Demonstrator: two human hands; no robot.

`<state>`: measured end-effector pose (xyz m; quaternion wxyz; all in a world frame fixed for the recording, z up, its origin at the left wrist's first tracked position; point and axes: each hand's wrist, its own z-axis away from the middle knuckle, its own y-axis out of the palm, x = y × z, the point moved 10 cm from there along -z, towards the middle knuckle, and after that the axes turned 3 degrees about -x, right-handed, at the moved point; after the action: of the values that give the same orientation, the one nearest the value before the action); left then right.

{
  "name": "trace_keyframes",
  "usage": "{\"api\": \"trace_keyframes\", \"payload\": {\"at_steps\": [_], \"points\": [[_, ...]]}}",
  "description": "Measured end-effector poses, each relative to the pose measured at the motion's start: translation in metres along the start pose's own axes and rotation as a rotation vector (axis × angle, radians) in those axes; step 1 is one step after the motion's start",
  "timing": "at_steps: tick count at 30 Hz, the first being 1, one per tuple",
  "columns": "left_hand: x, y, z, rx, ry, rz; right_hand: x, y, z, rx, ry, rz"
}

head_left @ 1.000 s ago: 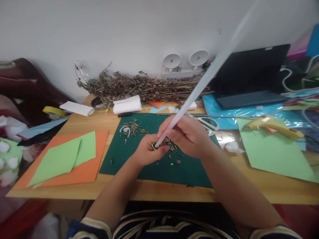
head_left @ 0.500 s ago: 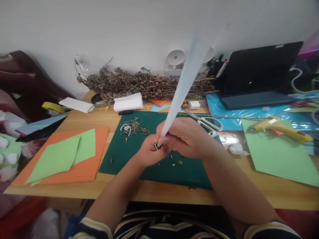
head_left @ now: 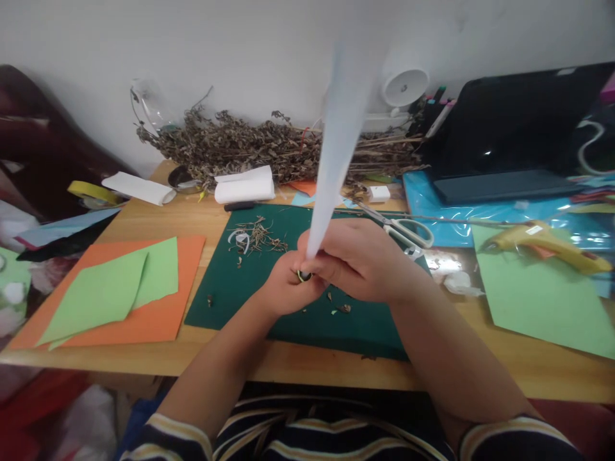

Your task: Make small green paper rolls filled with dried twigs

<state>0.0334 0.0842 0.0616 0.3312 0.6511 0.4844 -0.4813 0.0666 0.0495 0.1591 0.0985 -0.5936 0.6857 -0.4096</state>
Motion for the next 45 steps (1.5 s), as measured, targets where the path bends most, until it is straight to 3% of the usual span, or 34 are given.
{"api": "trace_keyframes", "payload": {"at_steps": [4,7,14,25,34,45], "points": [[0.002,-0.002,0.001,-0.035,-0.019,0.044,-0.006,-0.003,0.001,-0.044,0.04,-0.105],[0.0,0.004,0.001,0.015,0.002,0.081,-0.012,-0.007,0.003,-0.107,0.081,-0.178],[-0.002,0.004,-0.002,0.038,0.009,0.043,-0.003,-0.003,0.0,-0.021,0.037,-0.011],[-0.012,0.004,-0.002,0.049,0.114,0.032,0.0,-0.001,0.0,-0.018,0.065,0.208],[-0.009,0.007,0.0,0.09,0.206,0.034,0.002,-0.004,0.001,-0.121,-0.04,0.183],[-0.013,0.007,-0.001,0.075,0.2,-0.067,-0.003,-0.002,0.002,-0.126,-0.003,0.132]]}}
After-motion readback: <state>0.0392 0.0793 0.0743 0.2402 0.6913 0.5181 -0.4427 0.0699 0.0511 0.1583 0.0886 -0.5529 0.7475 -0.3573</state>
